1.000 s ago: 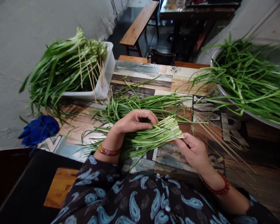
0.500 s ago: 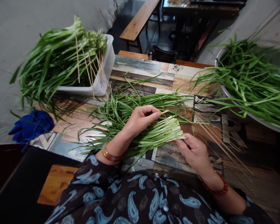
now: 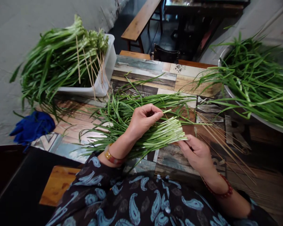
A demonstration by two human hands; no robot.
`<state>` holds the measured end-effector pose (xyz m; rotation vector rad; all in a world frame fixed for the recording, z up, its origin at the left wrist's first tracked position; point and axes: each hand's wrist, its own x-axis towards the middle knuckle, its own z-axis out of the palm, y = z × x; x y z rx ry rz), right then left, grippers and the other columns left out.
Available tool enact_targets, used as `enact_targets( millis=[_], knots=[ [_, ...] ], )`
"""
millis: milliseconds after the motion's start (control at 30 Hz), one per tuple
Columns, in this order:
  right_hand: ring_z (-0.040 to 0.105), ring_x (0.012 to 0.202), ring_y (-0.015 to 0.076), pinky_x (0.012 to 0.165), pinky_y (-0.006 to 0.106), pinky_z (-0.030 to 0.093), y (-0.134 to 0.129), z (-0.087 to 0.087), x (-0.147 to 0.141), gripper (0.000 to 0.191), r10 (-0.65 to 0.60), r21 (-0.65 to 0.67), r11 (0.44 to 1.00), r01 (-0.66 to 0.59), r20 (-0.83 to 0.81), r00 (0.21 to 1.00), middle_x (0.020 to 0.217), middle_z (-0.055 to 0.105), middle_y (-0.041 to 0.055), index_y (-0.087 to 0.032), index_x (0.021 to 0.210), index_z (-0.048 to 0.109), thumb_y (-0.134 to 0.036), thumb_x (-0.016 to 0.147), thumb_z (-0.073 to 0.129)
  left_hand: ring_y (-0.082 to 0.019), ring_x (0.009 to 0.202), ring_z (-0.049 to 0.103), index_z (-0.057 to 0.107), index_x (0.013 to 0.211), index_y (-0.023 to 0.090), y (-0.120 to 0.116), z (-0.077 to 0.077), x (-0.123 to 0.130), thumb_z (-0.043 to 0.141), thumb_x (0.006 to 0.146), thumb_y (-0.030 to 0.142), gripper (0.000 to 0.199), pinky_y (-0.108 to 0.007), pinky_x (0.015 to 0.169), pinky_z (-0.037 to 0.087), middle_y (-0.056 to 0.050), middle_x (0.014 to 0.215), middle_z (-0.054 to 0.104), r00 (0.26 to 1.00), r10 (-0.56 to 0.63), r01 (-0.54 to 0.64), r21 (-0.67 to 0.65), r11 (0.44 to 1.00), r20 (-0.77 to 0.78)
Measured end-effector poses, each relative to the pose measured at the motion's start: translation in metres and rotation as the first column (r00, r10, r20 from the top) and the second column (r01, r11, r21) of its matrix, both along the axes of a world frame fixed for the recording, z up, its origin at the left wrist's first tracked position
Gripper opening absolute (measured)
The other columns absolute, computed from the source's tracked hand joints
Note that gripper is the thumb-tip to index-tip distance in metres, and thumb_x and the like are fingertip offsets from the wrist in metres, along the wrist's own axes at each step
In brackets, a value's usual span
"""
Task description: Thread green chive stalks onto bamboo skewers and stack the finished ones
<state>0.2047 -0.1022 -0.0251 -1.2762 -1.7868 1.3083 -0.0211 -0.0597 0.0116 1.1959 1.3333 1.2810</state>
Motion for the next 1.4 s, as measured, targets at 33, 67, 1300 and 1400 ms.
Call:
enact_targets(
  millis=[33,67,1300,1400],
  knots=[
    [0.046,0.053,0.0092,0.048,0.02,0.036,0.0,0.0,0.0,0.022,0.002,-0.002,1.0,-0.002,-0.004,1.0,0.064,0.057,-0.0014,-0.017,0.091,0.064,-0.036,0.095,0.054,-0.009,0.058,0.049,0.068,0.068,0.014,0.0,0.0,0.0,0.074,0.074,0.029,0.017,-0.022,0.057,0.038,0.001,0.064,0.061,1.0,0.01,-0.01,0.001,1.0,-0.001],
    [0.047,0.053,0.0093,0.048,0.02,0.036,0.0,0.0,0.0,0.022,0.002,-0.003,1.0,-0.002,-0.004,1.0,0.064,0.057,-0.0013,-0.017,0.09,0.064,-0.036,0.095,0.054,-0.009,0.058,0.049,0.068,0.068,0.015,0.0,0.0,0.001,0.074,0.074,0.029,0.017,-0.022,0.057,0.038,0.001,0.063,0.061,1.0,0.018,-0.018,0.0,1.0,-0.003],
    [0.046,0.049,0.0096,0.049,0.021,0.036,-0.001,0.004,-0.012,0.021,-0.064,0.099,0.993,0.061,0.025,0.998,0.056,0.052,-0.0038,-0.019,0.08,0.059,-0.034,0.094,0.052,-0.014,0.069,0.06,0.067,0.069,0.017,0.0,-0.003,-0.001,0.066,0.085,0.027,0.019,-0.027,0.069,0.046,-0.004,0.071,0.066,0.934,-0.124,0.217,0.255,0.942,-0.335],
    [0.048,0.05,0.0099,0.051,0.021,0.038,0.002,0.006,-0.012,0.022,-0.042,0.103,0.994,0.041,0.006,0.999,0.058,0.055,-0.0035,-0.019,0.084,0.062,-0.035,0.095,0.052,-0.016,0.078,0.062,0.072,0.083,0.016,0.001,0.001,-0.007,0.066,0.085,0.032,0.017,-0.028,0.075,0.047,-0.006,0.083,0.069,0.934,-0.169,0.227,0.157,0.961,-0.314]
  ],
)
